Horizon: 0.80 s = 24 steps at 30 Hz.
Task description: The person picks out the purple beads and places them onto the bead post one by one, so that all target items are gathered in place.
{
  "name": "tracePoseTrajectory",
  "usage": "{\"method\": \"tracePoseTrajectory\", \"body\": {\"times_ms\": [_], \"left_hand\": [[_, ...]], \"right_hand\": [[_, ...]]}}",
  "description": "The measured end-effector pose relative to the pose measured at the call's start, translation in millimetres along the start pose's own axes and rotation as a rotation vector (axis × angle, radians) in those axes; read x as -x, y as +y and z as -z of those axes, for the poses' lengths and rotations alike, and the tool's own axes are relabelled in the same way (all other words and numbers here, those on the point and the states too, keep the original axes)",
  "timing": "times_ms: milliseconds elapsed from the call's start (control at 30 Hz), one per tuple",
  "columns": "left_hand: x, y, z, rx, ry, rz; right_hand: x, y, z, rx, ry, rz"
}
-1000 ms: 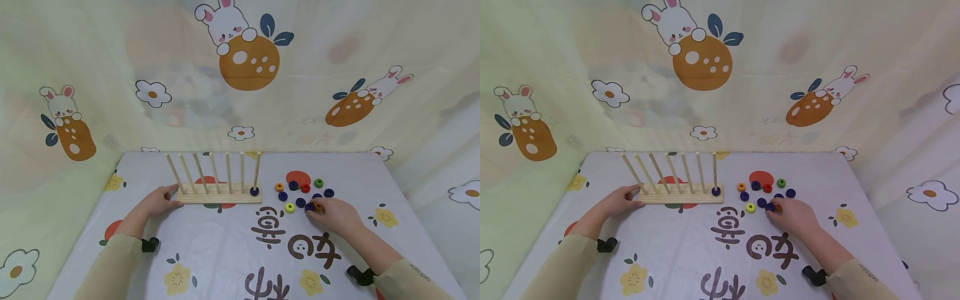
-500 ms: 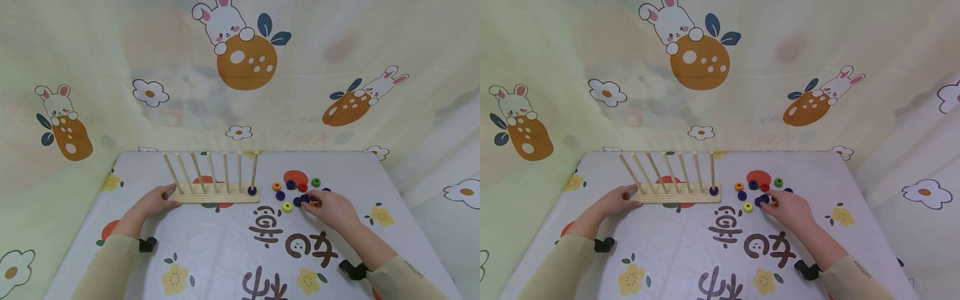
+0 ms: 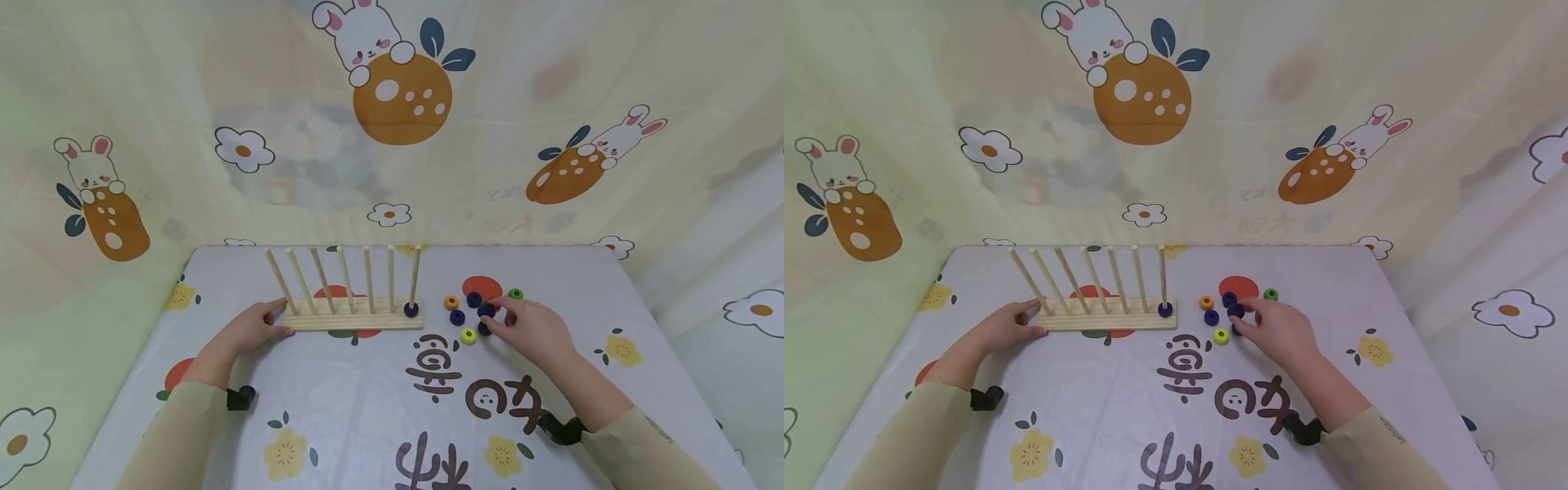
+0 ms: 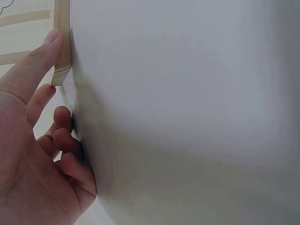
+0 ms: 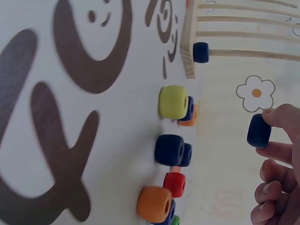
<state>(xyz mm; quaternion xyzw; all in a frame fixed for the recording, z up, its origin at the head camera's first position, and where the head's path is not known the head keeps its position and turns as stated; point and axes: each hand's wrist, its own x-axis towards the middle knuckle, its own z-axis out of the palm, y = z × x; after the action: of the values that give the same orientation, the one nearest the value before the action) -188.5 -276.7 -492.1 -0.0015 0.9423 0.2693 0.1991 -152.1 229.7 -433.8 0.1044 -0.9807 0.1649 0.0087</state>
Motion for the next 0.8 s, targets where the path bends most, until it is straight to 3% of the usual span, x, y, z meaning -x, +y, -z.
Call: {"method": "tracePoseTrajectory", "body": {"times_ms": [467,800], "left_hand": [[-0.7,0.2,0.8,0.007,0.002,0.002],[-0.1,-0.6,-0.7,0.022,-0.005,0.020]], "right_hand": [[-14,-21,4,-0.039,0.036,-0.002],[-24,-43,12,-0.090,0.088,0.050]]}}
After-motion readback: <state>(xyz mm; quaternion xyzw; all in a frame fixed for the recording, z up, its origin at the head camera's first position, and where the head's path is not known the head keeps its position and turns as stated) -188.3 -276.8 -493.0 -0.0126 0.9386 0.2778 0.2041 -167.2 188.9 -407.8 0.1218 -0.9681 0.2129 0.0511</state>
